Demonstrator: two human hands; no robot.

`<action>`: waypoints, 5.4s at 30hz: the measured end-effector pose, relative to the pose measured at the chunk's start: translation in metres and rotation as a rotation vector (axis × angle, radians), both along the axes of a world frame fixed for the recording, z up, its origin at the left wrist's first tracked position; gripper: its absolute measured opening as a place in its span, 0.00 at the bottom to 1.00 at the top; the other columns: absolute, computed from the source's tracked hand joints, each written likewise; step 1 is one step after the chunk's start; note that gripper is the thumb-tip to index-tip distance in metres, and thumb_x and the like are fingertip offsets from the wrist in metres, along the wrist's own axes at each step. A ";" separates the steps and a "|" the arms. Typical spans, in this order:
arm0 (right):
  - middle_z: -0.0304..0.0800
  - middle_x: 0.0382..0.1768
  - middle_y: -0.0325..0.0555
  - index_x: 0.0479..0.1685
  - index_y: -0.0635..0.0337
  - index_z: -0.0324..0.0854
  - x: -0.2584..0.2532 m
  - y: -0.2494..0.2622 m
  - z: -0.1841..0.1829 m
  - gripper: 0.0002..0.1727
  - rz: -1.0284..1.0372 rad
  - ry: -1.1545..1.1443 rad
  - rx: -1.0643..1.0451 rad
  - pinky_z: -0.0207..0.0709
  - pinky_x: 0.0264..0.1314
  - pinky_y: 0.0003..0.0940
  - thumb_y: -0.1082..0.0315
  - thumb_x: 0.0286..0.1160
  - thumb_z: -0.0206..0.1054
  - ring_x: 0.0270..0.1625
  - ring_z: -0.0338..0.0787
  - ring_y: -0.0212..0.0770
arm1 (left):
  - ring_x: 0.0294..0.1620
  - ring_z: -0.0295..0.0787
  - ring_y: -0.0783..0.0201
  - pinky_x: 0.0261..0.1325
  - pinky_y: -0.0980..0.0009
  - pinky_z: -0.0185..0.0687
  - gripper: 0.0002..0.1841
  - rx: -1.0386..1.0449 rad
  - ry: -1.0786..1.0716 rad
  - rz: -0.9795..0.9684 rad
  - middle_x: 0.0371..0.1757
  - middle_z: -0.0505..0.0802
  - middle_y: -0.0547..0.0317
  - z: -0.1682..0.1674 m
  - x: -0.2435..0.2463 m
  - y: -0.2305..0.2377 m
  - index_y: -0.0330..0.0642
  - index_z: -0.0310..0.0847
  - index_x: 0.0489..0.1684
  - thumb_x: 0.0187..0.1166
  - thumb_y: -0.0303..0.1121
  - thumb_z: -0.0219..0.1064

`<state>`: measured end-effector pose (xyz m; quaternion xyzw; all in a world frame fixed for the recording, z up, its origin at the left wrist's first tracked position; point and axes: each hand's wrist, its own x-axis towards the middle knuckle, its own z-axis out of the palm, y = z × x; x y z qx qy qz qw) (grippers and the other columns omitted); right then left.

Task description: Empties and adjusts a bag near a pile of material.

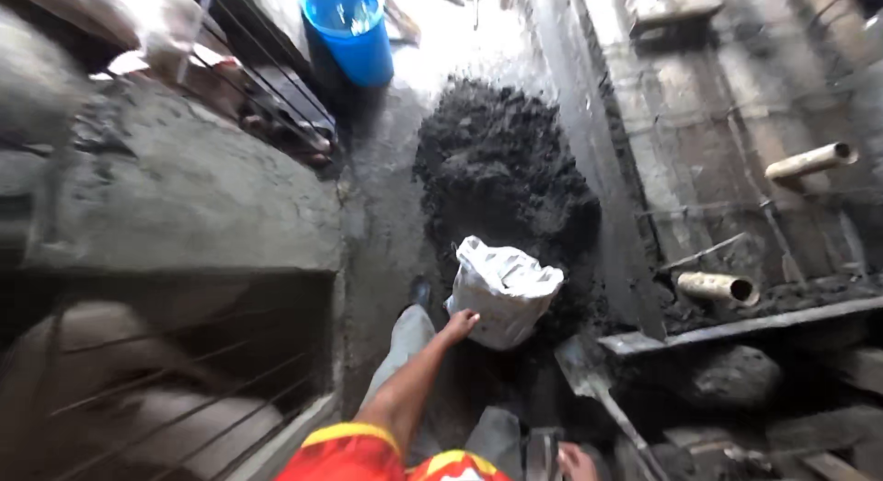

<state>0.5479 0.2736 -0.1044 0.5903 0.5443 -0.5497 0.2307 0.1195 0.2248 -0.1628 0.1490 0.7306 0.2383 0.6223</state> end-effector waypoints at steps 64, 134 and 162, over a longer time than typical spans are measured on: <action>0.81 0.64 0.45 0.76 0.51 0.66 -0.230 0.092 -0.317 0.30 -1.594 0.410 0.022 0.81 0.65 0.52 0.42 0.94 0.35 0.66 0.83 0.43 | 0.55 0.86 0.63 0.66 0.64 0.80 0.14 0.078 0.164 1.091 0.54 0.92 0.42 -0.287 0.009 -0.010 0.26 0.85 0.58 0.92 0.29 0.56; 0.85 0.68 0.68 0.74 0.73 0.75 -0.102 0.121 -0.416 0.37 0.006 -0.135 0.070 0.72 0.83 0.56 0.67 0.63 0.83 0.75 0.83 0.61 | 0.73 0.83 0.34 0.75 0.36 0.75 0.25 -0.266 0.445 -0.719 0.73 0.85 0.33 -0.307 -0.088 0.009 0.33 0.72 0.79 0.85 0.35 0.65; 0.94 0.48 0.65 0.50 0.69 0.91 -0.141 0.114 -0.259 0.20 -0.254 -0.216 0.205 0.77 0.70 0.63 0.56 0.76 0.76 0.58 0.92 0.62 | 0.59 0.92 0.37 0.66 0.37 0.79 0.24 -0.099 0.445 -0.787 0.50 0.95 0.37 -0.211 -0.063 0.016 0.34 0.87 0.55 0.89 0.48 0.56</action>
